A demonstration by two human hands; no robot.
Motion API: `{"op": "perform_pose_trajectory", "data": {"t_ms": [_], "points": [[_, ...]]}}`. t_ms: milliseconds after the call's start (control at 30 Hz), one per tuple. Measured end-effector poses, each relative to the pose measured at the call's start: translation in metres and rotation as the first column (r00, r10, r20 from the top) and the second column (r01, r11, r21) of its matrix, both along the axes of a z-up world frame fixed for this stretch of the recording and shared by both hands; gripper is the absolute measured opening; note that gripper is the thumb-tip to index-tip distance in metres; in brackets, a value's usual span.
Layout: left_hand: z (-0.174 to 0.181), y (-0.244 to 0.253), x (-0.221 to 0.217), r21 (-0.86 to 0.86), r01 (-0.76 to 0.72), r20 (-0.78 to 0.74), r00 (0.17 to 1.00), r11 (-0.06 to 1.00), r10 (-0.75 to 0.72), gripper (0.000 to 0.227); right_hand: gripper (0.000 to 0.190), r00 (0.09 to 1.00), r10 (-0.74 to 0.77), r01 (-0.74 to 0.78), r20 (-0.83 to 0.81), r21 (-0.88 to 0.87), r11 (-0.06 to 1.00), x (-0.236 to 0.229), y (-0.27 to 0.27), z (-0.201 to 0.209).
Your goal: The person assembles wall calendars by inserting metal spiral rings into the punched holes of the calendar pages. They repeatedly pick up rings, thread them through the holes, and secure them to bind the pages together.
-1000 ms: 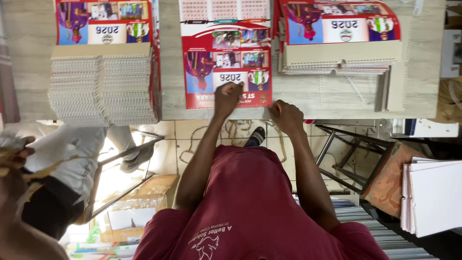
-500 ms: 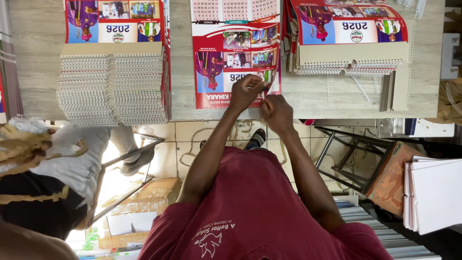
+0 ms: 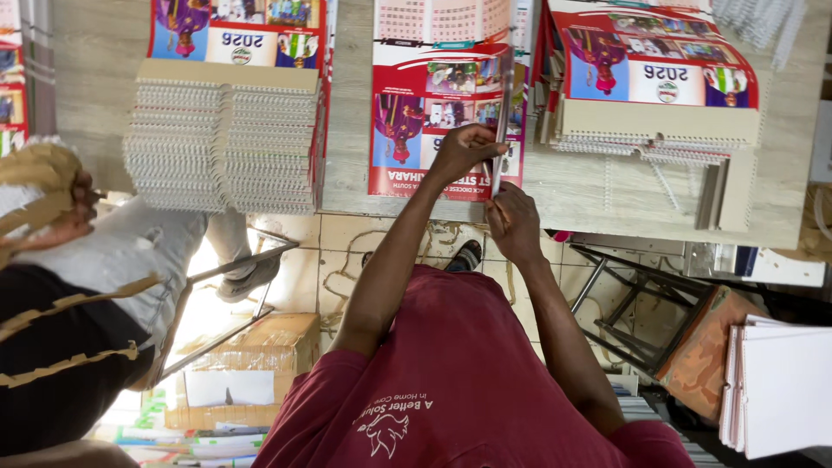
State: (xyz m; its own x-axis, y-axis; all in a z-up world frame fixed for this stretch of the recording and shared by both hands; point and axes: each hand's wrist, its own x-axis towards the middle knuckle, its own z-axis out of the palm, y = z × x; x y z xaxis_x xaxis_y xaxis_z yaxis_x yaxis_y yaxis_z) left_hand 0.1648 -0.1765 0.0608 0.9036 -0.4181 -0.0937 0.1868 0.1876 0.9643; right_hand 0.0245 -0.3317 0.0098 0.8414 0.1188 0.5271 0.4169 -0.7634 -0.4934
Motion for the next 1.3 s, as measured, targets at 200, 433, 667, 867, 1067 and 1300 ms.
{"op": "perform_pose_trajectory", "data": {"t_ms": [200,433,667,867,1067,1300], "points": [[-0.020,-0.004,0.005,0.019,0.032,0.044,0.998,0.999,-0.033,0.052,0.033,0.999,0.040,-0.037,-0.023,0.111,0.993,-0.003,0.003,0.019],[-0.052,-0.013,0.012,0.064,-0.012,0.079,0.997,0.998,0.007,0.027,0.038,0.998,0.031,-0.022,-0.053,0.153,0.988,0.000,-0.001,0.027],[-0.070,-0.013,0.012,0.120,-0.107,0.059,0.993,0.987,0.101,0.012,0.060,0.959,-0.019,-0.013,-0.284,-0.109,0.994,0.002,-0.008,0.082],[-0.062,-0.013,0.012,0.172,-0.078,0.113,0.992,0.982,0.059,0.009,0.080,0.967,0.047,-0.087,-0.252,-0.151,0.985,-0.002,-0.009,0.057],[-0.024,-0.006,0.006,0.114,-0.033,0.083,0.996,0.993,0.023,0.007,0.062,0.908,-0.080,0.187,-0.411,0.227,0.956,0.029,-0.006,0.042],[0.018,0.010,-0.009,0.052,0.042,0.044,0.998,0.998,-0.044,0.014,0.043,0.836,-0.050,0.334,-0.546,0.435,0.836,0.054,0.001,0.057]]}}
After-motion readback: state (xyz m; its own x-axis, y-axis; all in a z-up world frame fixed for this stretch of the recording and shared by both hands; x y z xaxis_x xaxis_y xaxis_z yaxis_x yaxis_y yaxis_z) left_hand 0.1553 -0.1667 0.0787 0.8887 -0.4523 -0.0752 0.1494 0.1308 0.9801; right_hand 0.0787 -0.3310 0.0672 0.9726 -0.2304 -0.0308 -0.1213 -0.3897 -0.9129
